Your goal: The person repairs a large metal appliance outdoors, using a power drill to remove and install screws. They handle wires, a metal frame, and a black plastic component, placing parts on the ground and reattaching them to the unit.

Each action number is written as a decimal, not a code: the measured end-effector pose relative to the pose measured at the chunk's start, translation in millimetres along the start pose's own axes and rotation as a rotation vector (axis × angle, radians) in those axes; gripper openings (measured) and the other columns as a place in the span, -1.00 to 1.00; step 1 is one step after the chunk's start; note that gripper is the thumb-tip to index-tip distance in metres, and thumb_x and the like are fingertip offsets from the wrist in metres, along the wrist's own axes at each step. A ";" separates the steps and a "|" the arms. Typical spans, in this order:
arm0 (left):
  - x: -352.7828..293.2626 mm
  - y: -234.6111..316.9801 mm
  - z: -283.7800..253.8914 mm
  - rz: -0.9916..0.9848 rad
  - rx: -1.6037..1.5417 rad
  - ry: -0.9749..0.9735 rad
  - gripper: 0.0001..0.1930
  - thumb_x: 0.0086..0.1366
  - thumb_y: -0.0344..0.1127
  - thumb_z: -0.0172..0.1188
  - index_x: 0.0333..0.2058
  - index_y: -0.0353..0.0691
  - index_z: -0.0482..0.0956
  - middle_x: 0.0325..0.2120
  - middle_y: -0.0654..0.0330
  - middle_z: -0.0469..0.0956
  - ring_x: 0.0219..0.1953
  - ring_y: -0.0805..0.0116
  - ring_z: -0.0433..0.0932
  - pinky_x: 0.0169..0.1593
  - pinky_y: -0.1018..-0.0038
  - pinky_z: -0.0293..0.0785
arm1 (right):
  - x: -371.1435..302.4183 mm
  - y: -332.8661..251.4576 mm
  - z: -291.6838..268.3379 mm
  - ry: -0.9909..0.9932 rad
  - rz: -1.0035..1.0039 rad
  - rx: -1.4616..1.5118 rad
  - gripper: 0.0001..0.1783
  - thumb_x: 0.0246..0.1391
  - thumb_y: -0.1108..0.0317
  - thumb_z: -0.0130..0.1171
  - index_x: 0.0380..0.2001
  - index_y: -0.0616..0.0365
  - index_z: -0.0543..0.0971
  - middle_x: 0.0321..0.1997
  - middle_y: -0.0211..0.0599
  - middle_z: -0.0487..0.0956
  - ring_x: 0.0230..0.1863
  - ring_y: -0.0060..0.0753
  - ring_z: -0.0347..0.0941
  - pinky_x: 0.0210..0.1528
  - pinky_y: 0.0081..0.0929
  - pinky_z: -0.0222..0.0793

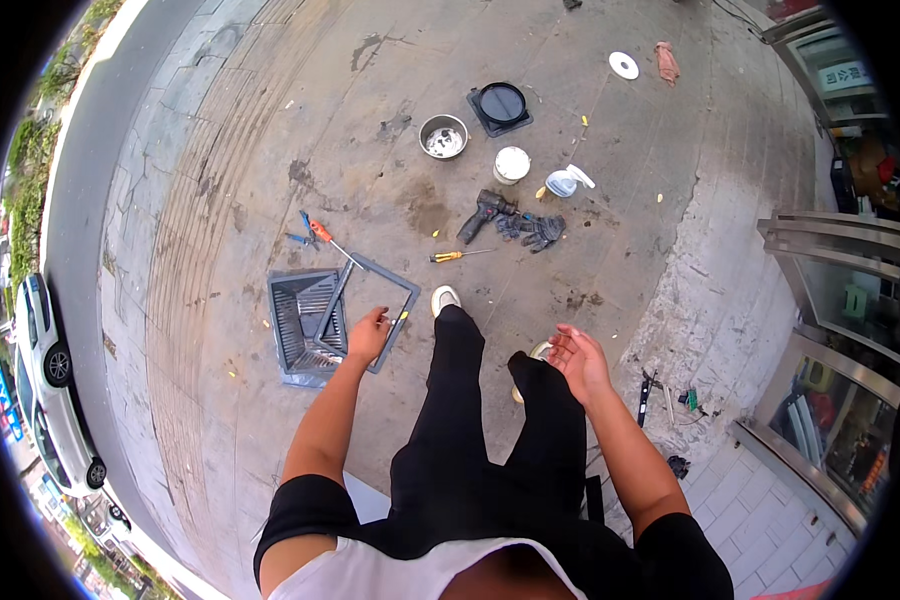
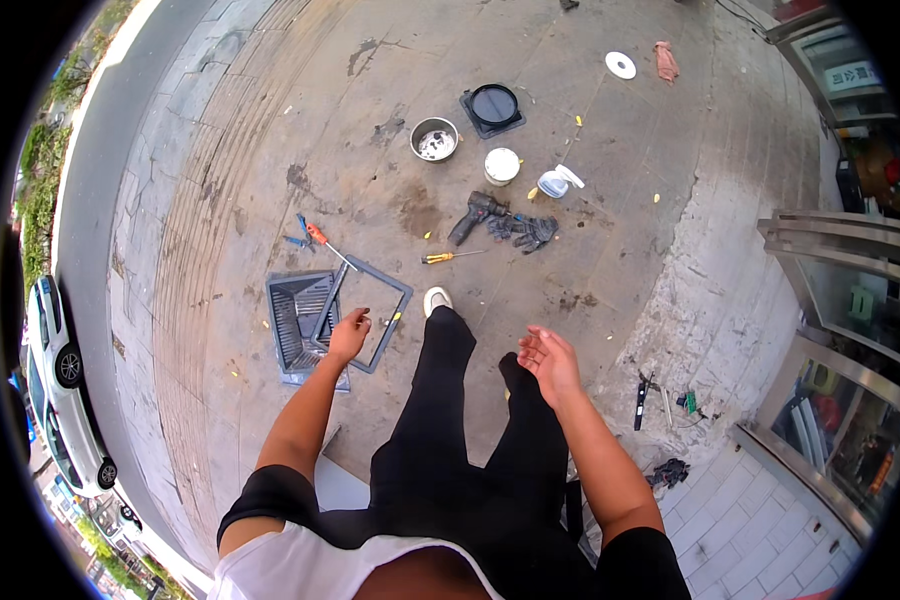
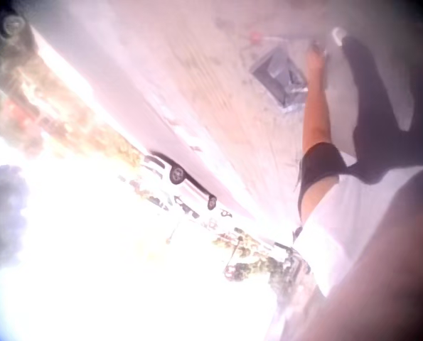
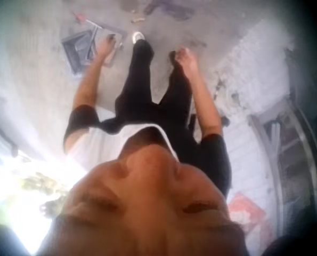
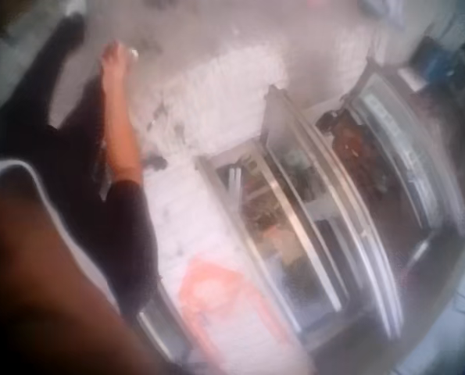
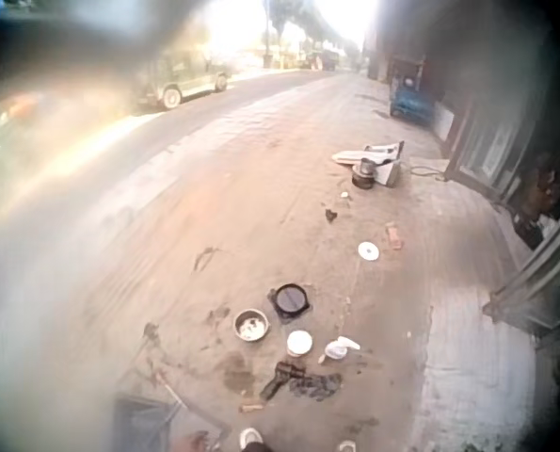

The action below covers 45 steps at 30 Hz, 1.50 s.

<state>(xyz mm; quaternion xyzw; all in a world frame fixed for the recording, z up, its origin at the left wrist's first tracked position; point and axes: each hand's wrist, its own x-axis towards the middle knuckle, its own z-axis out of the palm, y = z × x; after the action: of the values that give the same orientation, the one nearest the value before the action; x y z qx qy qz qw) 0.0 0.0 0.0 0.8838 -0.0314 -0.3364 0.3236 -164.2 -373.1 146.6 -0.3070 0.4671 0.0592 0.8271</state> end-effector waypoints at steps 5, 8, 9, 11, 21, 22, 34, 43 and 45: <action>247.0 45.1 52.5 0.089 -0.143 -0.028 -0.63 0.22 -0.20 0.10 -0.01 -0.18 0.48 -0.21 0.06 0.59 -0.18 0.14 0.57 -0.09 0.32 0.46 | 200.5 6.4 -1.9 0.018 0.101 -0.103 -0.71 0.22 0.26 -0.01 -0.09 0.22 0.44 -0.27 -0.20 0.54 -0.31 -0.41 0.46 -0.20 -0.45 0.42; 383.7 34.2 91.2 0.001 -0.201 0.074 -0.60 0.22 -0.18 0.11 0.00 -0.23 0.47 -0.21 0.02 0.59 -0.23 0.17 0.60 -0.13 0.35 0.47 | 320.0 4.1 -14.9 -0.026 0.157 -0.080 -0.70 0.21 0.27 0.01 -0.08 0.24 0.43 -0.27 -0.21 0.54 -0.30 -0.40 0.47 -0.20 -0.45 0.41; 429.2 -3.5 113.4 -0.020 -0.226 0.117 -0.59 0.22 -0.17 0.11 0.00 -0.25 0.47 -0.21 0.01 0.59 -0.26 0.20 0.61 -0.15 0.37 0.48 | 371.7 32.5 -26.0 -0.033 0.174 -0.067 -0.70 0.21 0.27 0.01 -0.08 0.24 0.43 -0.27 -0.21 0.54 -0.30 -0.41 0.47 -0.20 -0.45 0.41; 504.1 -18.2 160.0 -0.114 -0.381 0.126 -0.56 0.28 -0.13 0.07 0.03 -0.32 0.43 -0.26 0.15 0.58 -0.30 0.36 0.59 -0.27 0.45 0.45 | 451.5 52.0 -55.7 -0.004 0.200 -0.077 -0.69 0.21 0.27 0.01 -0.08 0.25 0.43 -0.27 -0.21 0.54 -0.30 -0.41 0.47 -0.20 -0.45 0.41; 678.1 -94.4 259.7 -0.614 -0.916 0.393 -0.54 0.36 -0.06 -0.03 0.09 -0.25 0.29 -0.05 0.13 0.48 -0.14 0.19 0.56 -0.18 0.24 0.47 | 557.8 110.3 -118.4 -0.091 0.372 -0.221 -0.71 0.22 0.30 0.02 -0.07 0.24 0.48 -0.24 -0.25 0.57 -0.29 -0.47 0.49 -0.18 -0.52 0.41; 690.0 -97.2 264.3 -0.603 -0.979 0.422 -0.63 0.36 -0.17 -0.02 0.00 -0.31 0.32 -0.12 0.05 0.51 -0.23 0.17 0.59 -0.27 0.29 0.51 | 562.5 109.8 -123.6 -0.059 0.393 -0.195 -0.71 0.21 0.30 0.02 -0.08 0.24 0.48 -0.24 -0.25 0.57 -0.29 -0.47 0.49 -0.18 -0.53 0.41; 478.1 -117.3 284.1 -0.482 -0.799 0.350 -0.85 0.30 -0.41 0.01 -0.22 -0.38 0.39 -0.47 0.13 0.54 -0.55 0.43 0.53 -0.46 0.58 0.49 | 544.6 124.8 -109.7 -0.069 0.382 -0.307 -0.54 0.14 0.28 0.14 0.05 0.29 0.37 -0.09 -0.21 0.54 -0.24 -0.46 0.51 -0.18 -0.59 0.38; 288.7 -72.3 308.8 -0.484 -0.650 -0.186 -0.59 0.34 -0.34 0.04 0.14 -0.25 0.32 -0.29 0.23 0.53 -0.51 0.61 0.48 -0.44 0.66 0.43 | 509.2 182.0 -145.6 0.185 0.691 -0.354 -0.54 0.10 0.42 0.09 0.06 0.27 0.27 0.00 -0.16 0.45 -0.20 -0.28 0.52 -0.34 -0.29 0.49; 313.6 -82.7 313.0 -0.612 -0.965 -0.316 -0.54 0.37 -0.24 0.02 0.20 -0.22 0.26 -0.24 0.22 0.52 -0.49 0.58 0.49 -0.43 0.66 0.41 | 503.4 193.1 -162.6 0.279 0.647 -0.335 -0.63 0.11 0.50 0.01 0.01 0.22 0.29 -0.07 -0.16 0.46 -0.23 -0.25 0.50 -0.39 -0.27 0.48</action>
<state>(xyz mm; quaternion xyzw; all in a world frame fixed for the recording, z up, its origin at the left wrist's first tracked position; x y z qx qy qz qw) 36.2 -192.9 -405.8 0.5447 0.3339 -0.5181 0.5686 -78.1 -404.3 -409.1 -0.2797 0.6318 0.3498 0.6326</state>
